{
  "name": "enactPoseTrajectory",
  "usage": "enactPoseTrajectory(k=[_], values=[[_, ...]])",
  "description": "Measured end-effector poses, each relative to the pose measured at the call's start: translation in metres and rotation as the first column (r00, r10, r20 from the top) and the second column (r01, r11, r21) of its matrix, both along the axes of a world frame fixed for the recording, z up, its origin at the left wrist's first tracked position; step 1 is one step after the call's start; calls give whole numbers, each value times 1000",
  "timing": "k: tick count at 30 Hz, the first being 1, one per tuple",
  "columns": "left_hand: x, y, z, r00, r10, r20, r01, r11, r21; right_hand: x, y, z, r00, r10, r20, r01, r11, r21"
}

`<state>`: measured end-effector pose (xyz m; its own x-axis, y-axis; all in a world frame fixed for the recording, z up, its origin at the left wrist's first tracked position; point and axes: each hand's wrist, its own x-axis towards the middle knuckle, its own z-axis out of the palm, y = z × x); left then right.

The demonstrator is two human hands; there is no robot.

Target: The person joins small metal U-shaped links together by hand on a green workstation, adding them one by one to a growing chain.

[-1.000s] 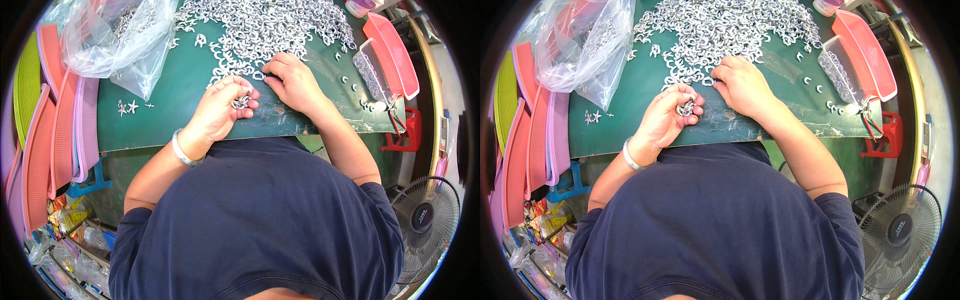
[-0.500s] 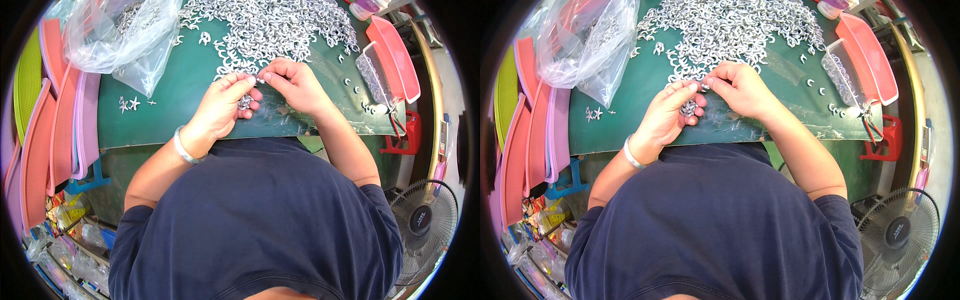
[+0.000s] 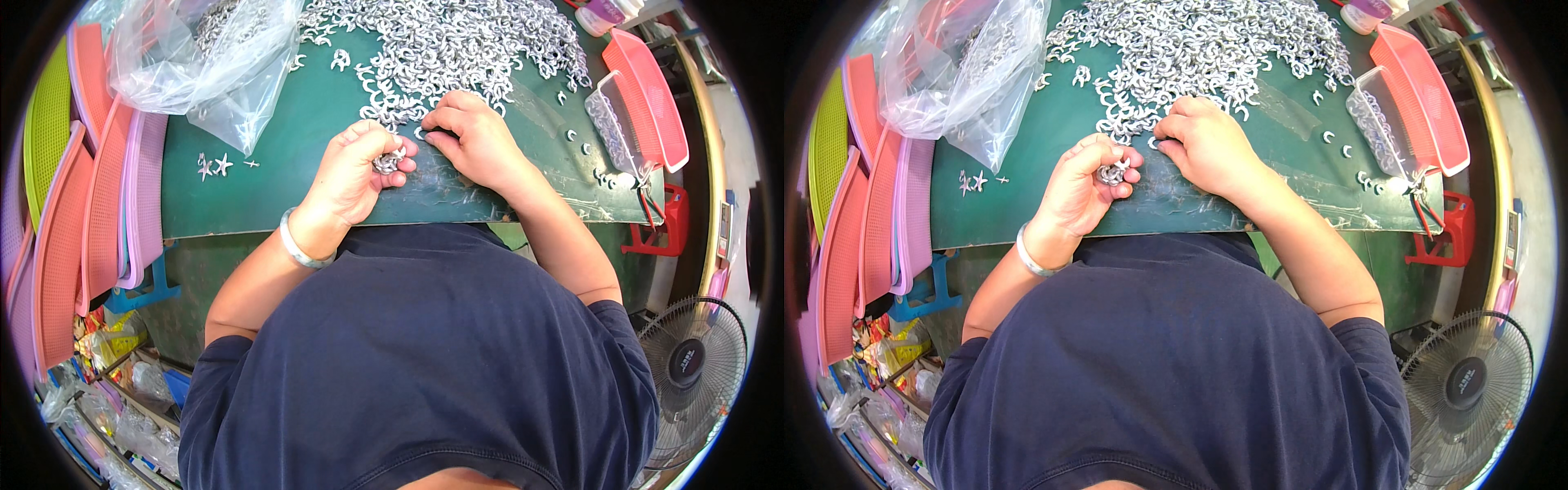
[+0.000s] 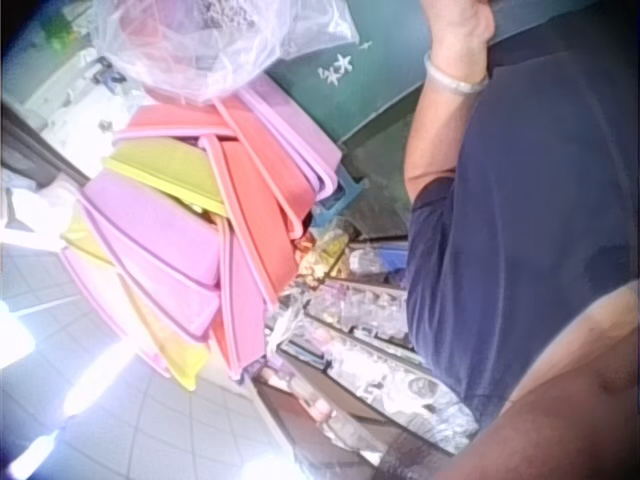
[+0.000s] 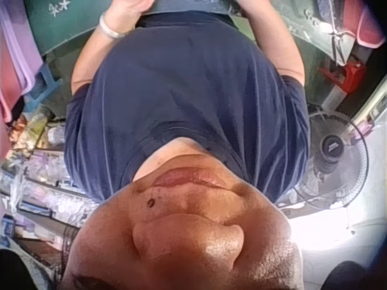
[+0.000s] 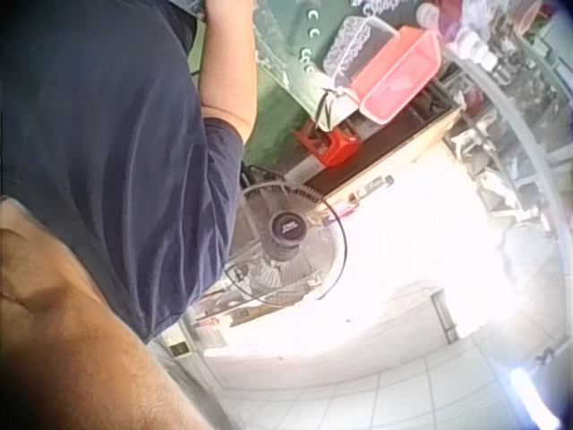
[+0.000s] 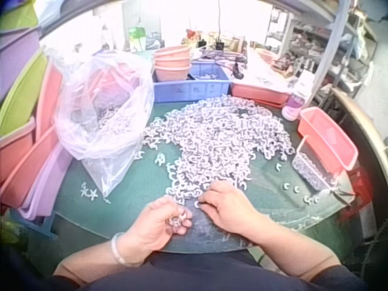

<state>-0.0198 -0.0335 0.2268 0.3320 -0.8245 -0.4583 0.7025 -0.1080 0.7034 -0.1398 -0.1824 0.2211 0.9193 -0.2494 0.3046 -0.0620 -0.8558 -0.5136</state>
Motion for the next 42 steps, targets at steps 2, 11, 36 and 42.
enactPoseTrajectory(k=[2,11,36,42], values=[[1,1,-2,1000,5,-15,-6,1000,-23,1,0,0,1000,-3,-6,2,1000,-29],[1,2,-1,1000,5,-9,-4,1000,20,3,9,2,998,-54,-24,49,982,-184],[4,6,-3,999,-36,9,36,999,-20,-8,-4,10,999,-17,-49,17,1000,-19],[3,4,2,1000,-25,-9,25,999,-23,-7,10,6,977,-190,-100,177,977,-122]])
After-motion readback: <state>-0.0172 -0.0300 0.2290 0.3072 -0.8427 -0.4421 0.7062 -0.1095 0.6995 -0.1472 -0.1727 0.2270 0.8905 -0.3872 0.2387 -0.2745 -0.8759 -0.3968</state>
